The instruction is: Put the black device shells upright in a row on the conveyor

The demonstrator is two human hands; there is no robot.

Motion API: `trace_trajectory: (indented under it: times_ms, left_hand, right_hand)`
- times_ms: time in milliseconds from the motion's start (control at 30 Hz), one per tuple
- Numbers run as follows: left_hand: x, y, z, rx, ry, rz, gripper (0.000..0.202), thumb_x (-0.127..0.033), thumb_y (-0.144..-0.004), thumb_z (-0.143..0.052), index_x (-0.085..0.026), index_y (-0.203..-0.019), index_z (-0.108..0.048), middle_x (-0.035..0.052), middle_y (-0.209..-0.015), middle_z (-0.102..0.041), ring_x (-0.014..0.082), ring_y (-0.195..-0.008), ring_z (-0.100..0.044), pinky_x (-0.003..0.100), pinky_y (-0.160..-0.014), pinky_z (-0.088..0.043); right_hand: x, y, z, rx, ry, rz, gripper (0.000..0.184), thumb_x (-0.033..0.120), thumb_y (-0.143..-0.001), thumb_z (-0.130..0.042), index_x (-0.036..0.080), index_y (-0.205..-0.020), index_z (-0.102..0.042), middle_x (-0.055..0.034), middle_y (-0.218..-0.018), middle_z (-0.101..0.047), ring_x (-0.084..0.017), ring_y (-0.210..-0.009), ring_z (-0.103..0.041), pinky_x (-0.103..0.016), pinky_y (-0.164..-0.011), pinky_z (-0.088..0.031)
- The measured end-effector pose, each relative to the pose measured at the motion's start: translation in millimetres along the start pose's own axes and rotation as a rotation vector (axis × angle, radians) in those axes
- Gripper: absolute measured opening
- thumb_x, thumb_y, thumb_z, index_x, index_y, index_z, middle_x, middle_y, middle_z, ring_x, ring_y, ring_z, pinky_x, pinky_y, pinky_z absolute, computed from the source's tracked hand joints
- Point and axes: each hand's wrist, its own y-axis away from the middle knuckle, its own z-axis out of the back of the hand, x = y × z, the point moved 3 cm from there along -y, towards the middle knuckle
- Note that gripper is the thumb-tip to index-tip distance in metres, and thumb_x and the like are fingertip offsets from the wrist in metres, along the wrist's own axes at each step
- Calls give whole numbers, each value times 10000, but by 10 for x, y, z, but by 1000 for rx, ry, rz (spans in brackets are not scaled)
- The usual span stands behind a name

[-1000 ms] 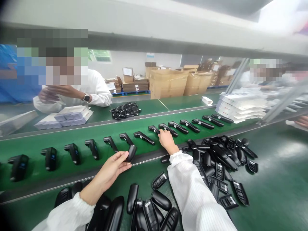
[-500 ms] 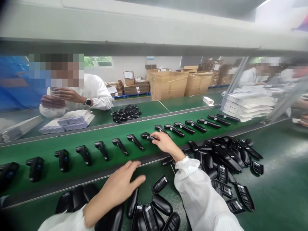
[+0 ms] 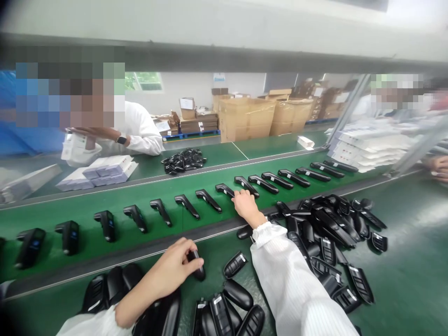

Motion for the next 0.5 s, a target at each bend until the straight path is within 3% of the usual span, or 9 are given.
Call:
trace_trajectory:
  times_ms: [100, 200, 267, 400, 500]
  left_hand:
    - [24, -162, 84, -27, 224, 37, 296, -497, -804, -589, -201, -795, -580, 3, -729, -571, 193, -620, -585, 308, -600, -492]
    - [-2, -298, 113, -65, 288, 18, 362, -545, -836, -538, -191, -865, -608, -1, -694, -587, 192, -626, -606, 308, -622, -517]
    - [-27, -351, 110, -96, 323, 2, 380, -545, -857, -502, -184, -876, -618, 17, -724, -616, 200, -670, -636, 318, -666, -536]
    - [-18, -240, 140, -135, 355, -8, 456, -545, -893, -439, -166, -1081, -610, 107, -1015, -676, 238, -890, -682, 350, -797, -558]
    - [28, 68, 201, -108, 17, -58, 537, -527, -873, -518, -202, -1300, -554, 140, -1268, -601, 302, -1132, -606, 440, -974, -485]
  right_hand:
    - [121, 125, 234, -37, -149, 116, 464, 397, -969, -542, 133, -1350, -537, -214, -1308, -558, -344, -1216, -492, -484, -987, -410]
    - [490, 350, 423, 247, -608, 502, 492, 450, -935, -586, 191, -1352, -554, -120, -1243, -640, -231, -1088, -611, -341, -923, -479]
    - [740, 511, 504, 434, -784, 670, 479, 414, -921, -610, 213, -1351, -555, -59, -1094, -703, -179, -945, -658, -280, -829, -504]
    - [895, 594, 543, 425, -688, 674, 412, 262, -894, -627, 218, -1302, -602, -4, -867, -708, -149, -759, -641, -249, -707, -487]
    - [657, 427, 522, 284, -612, 514, 311, 242, -900, -611, 209, -1202, -676, -42, -991, -715, -173, -845, -657, -274, -780, -500]
